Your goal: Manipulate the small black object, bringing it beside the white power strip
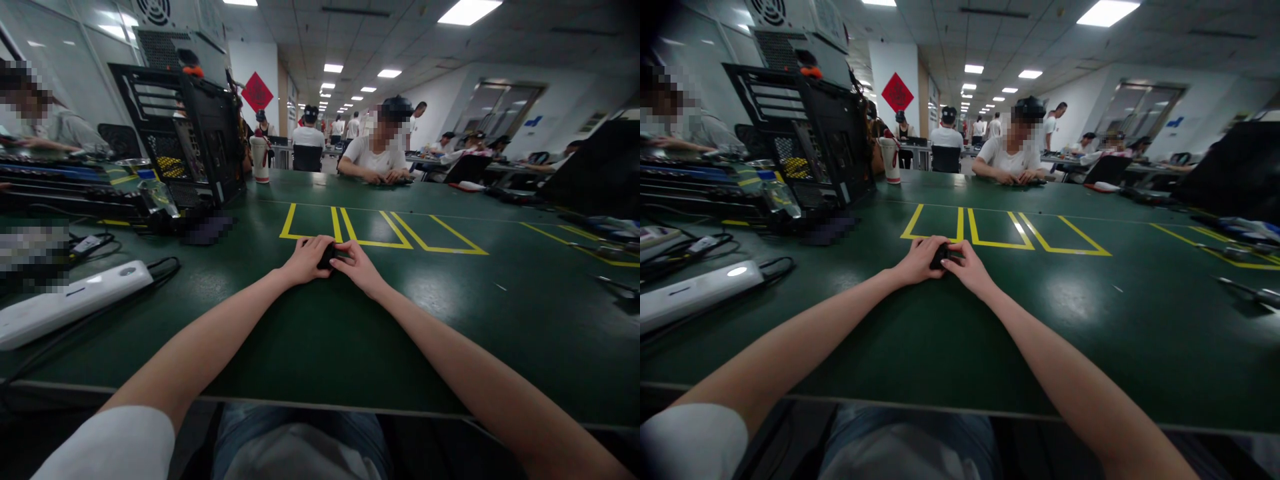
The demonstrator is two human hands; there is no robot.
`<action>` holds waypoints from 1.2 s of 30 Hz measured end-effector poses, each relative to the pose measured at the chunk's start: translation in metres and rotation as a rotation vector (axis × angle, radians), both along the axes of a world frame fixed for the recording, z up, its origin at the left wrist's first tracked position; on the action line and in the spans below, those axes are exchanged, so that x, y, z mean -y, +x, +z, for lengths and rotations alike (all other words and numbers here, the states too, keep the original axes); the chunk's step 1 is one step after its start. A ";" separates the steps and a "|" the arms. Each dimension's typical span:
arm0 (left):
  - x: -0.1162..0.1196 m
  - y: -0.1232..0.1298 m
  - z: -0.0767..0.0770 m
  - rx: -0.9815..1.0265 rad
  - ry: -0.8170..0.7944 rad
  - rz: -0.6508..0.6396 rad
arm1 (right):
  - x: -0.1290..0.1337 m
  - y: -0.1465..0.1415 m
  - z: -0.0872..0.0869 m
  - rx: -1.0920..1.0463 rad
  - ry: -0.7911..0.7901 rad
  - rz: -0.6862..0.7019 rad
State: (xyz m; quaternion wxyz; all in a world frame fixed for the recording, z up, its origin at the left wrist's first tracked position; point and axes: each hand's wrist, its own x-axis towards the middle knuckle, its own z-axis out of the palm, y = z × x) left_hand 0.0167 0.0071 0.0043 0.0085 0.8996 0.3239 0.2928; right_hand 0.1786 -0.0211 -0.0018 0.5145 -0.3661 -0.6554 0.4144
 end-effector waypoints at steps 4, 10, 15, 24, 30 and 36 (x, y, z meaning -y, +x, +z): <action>0.000 0.000 0.000 0.000 -0.014 0.010 | -0.003 -0.001 0.000 0.002 -0.040 -0.041; 0.000 0.000 0.000 0.007 -0.010 0.000 | -0.005 0.000 0.001 0.024 -0.093 -0.016; 0.000 0.000 0.000 0.011 0.005 -0.011 | -0.001 0.003 0.001 -0.025 -0.044 0.057; -0.002 0.001 -0.001 0.010 0.010 0.004 | -0.005 0.000 -0.001 0.043 -0.004 -0.058; -0.001 0.001 -0.001 0.017 0.007 -0.007 | -0.006 0.001 -0.001 0.099 -0.009 -0.032; 0.001 0.000 0.001 0.013 0.006 0.001 | -0.003 0.000 0.001 0.024 -0.004 0.017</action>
